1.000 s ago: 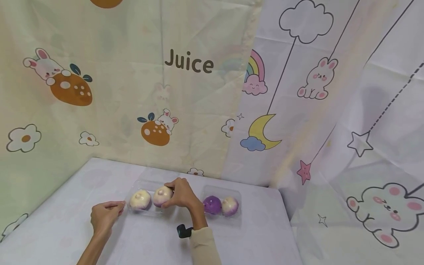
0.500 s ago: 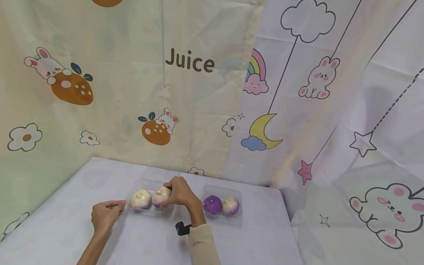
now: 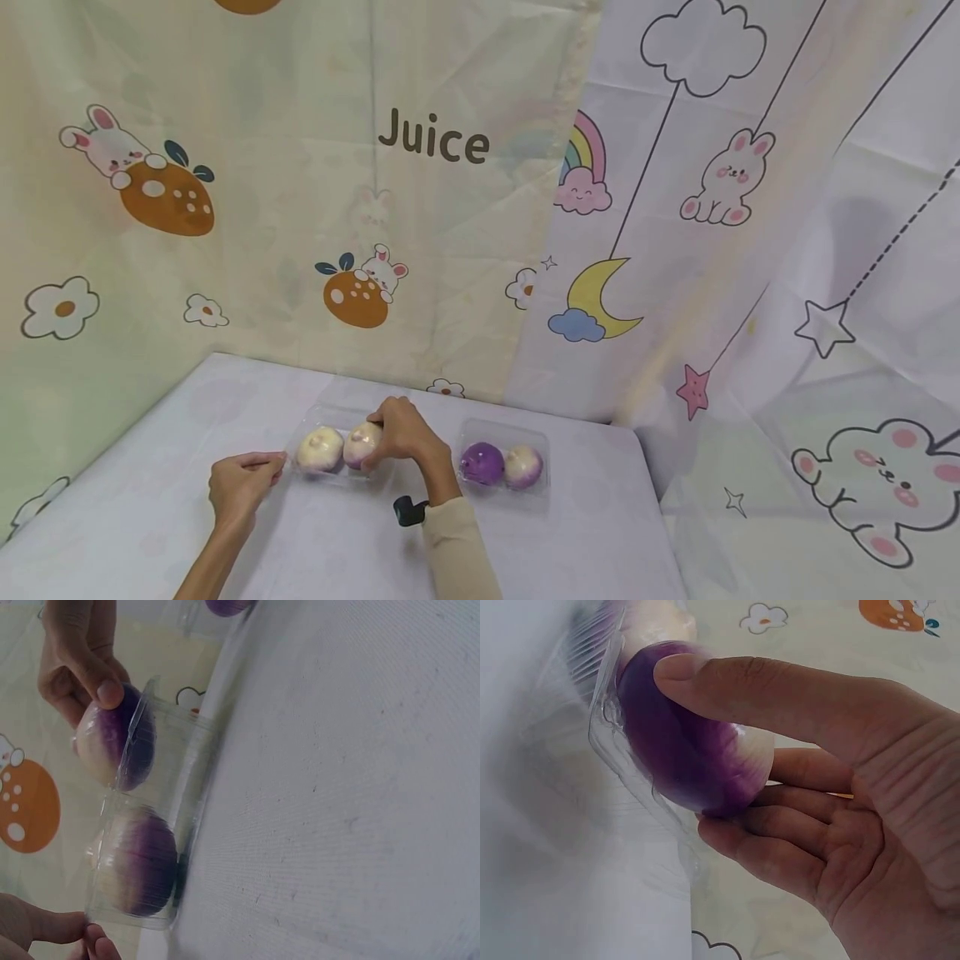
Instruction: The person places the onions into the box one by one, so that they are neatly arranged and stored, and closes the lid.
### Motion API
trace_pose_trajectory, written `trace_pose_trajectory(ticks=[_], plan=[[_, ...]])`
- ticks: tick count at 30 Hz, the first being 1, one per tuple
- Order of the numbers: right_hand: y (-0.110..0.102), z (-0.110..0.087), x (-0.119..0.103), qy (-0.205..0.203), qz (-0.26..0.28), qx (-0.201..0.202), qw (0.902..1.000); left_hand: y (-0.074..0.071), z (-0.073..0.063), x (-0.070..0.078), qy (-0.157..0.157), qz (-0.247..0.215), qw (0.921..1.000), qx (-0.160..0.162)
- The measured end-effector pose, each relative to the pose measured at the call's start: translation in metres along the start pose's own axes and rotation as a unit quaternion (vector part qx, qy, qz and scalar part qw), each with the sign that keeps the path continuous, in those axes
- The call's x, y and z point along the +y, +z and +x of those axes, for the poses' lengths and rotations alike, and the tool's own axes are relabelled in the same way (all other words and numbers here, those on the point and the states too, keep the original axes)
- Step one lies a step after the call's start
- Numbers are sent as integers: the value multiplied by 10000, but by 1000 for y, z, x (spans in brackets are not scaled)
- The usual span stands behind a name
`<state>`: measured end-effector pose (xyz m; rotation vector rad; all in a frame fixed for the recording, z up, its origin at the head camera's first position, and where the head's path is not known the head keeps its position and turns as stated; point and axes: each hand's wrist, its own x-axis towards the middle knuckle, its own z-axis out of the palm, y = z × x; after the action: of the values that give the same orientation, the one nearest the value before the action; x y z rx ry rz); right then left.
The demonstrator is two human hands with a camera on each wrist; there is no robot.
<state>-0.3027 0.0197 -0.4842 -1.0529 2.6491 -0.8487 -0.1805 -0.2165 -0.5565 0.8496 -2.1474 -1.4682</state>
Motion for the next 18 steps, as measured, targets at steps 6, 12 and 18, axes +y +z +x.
trace_pose_trajectory(ticks=[6, 12, 18], plan=[[0, 4, -3, -95, -87, -156, 9998, -1, 0, 1, -33, -2, 10000, -17], [1, 6, -3, -201, -29, -289, 9994, 0, 0, 2, -37, 26, 10000, 20], [3, 9, -2, -453, -38, -435, 9980, 1, -1, 2, -83, 22, 10000, 27]])
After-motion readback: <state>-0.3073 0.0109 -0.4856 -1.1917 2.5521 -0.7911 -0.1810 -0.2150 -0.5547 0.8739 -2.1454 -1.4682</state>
